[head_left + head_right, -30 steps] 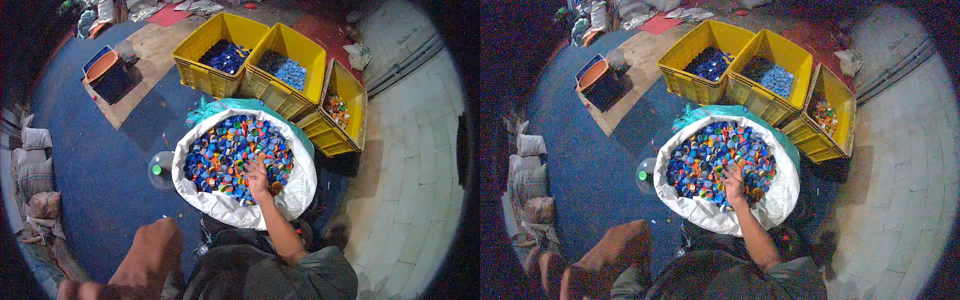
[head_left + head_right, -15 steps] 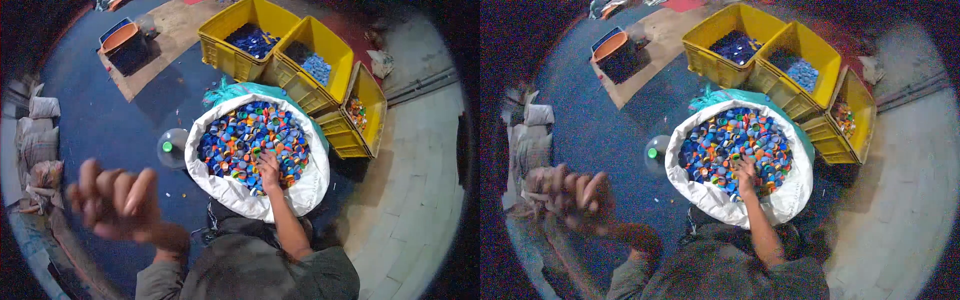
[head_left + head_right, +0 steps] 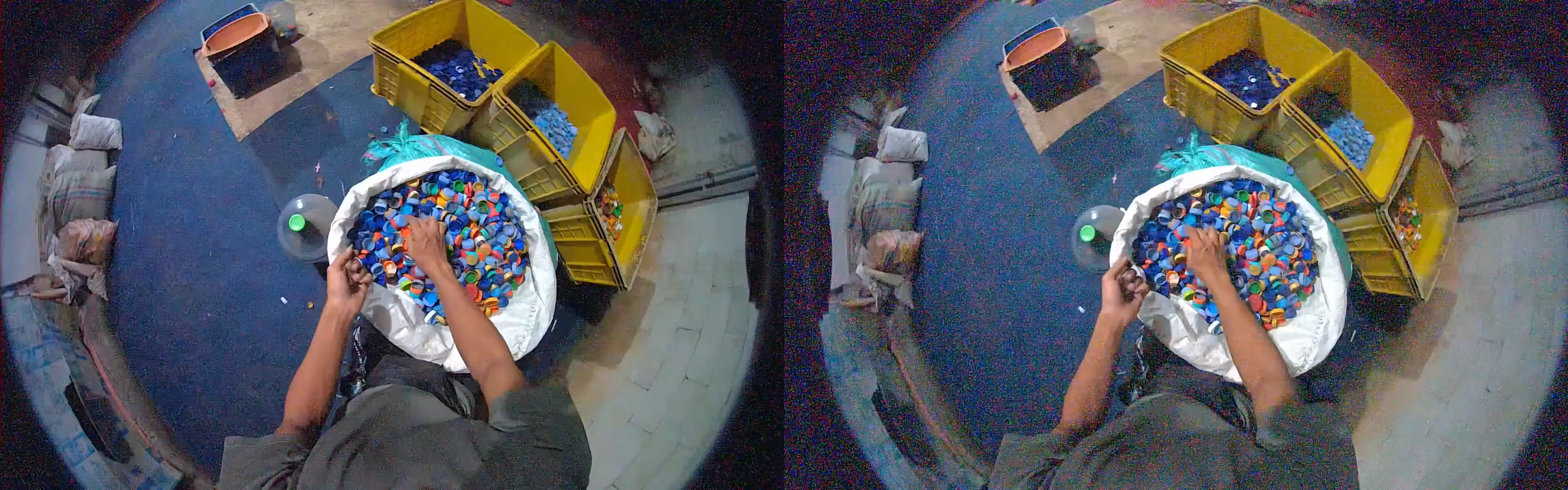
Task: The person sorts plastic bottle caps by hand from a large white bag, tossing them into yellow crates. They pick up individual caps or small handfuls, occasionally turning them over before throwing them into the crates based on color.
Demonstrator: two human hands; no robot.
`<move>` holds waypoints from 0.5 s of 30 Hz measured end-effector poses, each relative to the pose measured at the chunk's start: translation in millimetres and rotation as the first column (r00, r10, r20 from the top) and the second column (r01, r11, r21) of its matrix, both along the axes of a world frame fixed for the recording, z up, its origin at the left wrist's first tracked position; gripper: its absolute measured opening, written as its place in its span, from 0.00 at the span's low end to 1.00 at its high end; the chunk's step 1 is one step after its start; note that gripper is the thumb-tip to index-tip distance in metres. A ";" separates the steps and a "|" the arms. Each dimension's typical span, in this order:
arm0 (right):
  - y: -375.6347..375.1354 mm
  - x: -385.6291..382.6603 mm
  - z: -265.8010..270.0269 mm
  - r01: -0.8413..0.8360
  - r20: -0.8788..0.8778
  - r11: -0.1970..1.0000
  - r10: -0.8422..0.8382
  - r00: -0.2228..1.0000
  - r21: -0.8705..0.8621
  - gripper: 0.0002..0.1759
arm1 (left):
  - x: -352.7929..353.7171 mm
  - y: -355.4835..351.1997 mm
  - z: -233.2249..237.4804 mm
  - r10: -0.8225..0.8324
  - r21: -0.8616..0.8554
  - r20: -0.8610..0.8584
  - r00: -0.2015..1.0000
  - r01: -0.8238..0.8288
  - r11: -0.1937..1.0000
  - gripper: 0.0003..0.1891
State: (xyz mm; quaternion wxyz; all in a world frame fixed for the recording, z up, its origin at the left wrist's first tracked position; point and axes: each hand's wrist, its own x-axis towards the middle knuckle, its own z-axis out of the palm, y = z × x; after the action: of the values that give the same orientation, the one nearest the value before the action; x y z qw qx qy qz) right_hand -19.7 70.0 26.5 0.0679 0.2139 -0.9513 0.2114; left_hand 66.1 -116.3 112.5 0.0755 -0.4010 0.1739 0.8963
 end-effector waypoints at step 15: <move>-12.4 -38.2 -7.1 -0.161 0.123 0.964 0.137 0.983 0.212 0.35 | -2.4 1.2 -23.4 -0.195 -0.552 0.057 0.979 0.193 0.811 0.08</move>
State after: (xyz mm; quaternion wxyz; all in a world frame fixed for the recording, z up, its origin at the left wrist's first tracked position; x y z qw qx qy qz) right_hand -58.0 57.6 19.4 -0.0237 0.2796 -0.9523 0.1199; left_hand 63.7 -115.1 89.2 0.0468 -0.3848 0.4663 0.7952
